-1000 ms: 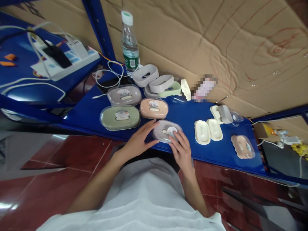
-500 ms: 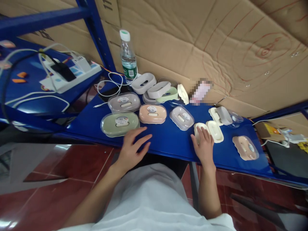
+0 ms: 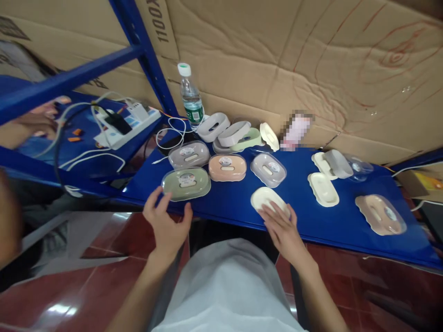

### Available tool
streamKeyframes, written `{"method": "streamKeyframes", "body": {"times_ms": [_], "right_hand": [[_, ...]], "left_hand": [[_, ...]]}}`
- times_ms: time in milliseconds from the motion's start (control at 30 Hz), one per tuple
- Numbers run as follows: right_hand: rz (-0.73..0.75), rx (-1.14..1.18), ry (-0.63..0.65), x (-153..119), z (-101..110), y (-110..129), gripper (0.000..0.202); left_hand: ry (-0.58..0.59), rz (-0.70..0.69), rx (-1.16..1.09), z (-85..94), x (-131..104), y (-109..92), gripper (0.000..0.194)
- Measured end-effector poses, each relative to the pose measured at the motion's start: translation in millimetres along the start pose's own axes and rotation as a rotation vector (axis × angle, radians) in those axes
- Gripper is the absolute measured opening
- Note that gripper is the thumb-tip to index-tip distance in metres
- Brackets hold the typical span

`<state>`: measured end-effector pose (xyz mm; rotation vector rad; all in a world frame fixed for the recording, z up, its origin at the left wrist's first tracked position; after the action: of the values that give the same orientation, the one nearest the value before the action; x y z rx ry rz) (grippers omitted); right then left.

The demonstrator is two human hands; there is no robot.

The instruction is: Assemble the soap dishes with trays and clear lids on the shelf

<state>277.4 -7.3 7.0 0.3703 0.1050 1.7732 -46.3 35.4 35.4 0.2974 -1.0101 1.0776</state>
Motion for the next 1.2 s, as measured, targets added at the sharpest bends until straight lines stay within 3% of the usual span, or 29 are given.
{"method": "streamKeyframes", "body": {"times_ms": [67,133,200,267,367,467,567,733,800,967,1100,1200], "right_hand": [[0.077,0.02,0.049,9.6,-0.2,16.7,0.054],[0.09,0.04,0.021,18.1,10.0,15.7,0.049],[0.02,0.045,-0.073,23.7,27.5,-7.5,0.044],[-0.131,0.012,-0.191,24.1,45.6,-50.6,0.041],[-0.444,-0.138,-0.316,13.4,59.2,-129.4,0.049],[-0.672,-0.236,-0.312,-0.2,51.0,-184.7,0.063],[-0.685,-0.199,-0.281,-2.7,37.8,-195.1,0.058],[-0.553,-0.131,-0.259,-1.3,42.3,-190.7,0.049],[-0.602,-0.166,-0.271,-11.3,56.1,-215.2,0.053],[-0.992,-0.349,-0.41,-62.8,105.9,-308.6,0.072],[-1.042,-0.377,-0.35,-73.3,121.9,-335.2,0.077],[-1.055,-0.41,-0.437,-82.9,143.1,-344.5,0.082]], "left_hand": [[0.059,-0.129,-0.127,-16.7,0.4,-37.3,0.072],[0.23,-0.259,-0.298,-45.8,-0.6,-76.6,0.07],[0.398,-0.352,-0.4,-72.8,-1.6,-105.6,0.068],[0.519,-0.396,-0.432,-93.3,1.3,-117.6,0.068],[0.66,-0.432,-0.453,-115.1,7.9,-117.2,0.065],[0.77,-0.471,-0.481,-128.1,9.6,-112.3,0.052],[0.798,-0.46,-0.521,-131.8,9.4,-106.8,0.041],[0.676,-0.399,-0.527,-118.8,16.1,-93.2,0.026],[0.655,-0.384,-0.523,-113.8,16.7,-87.1,0.021],[0.658,-0.328,-0.549,-111.2,13.5,-73.0,0.022],[0.671,-0.288,-0.578,-113.0,12.8,-70.0,0.022],[0.669,-0.257,-0.602,-111.7,14.3,-70.1,0.022]]}}
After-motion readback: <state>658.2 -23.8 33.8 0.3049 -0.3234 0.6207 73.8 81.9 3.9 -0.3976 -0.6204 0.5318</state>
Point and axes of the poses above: each hand's wrist, its own x-axis towards the middle knuckle, its own z-axis out of the back of the hand, y = z × x, the point moved 10 cm from there along x, towards the middle knuckle, and after that the axes turned 14 degrees about -z, right-handed, at the moved point
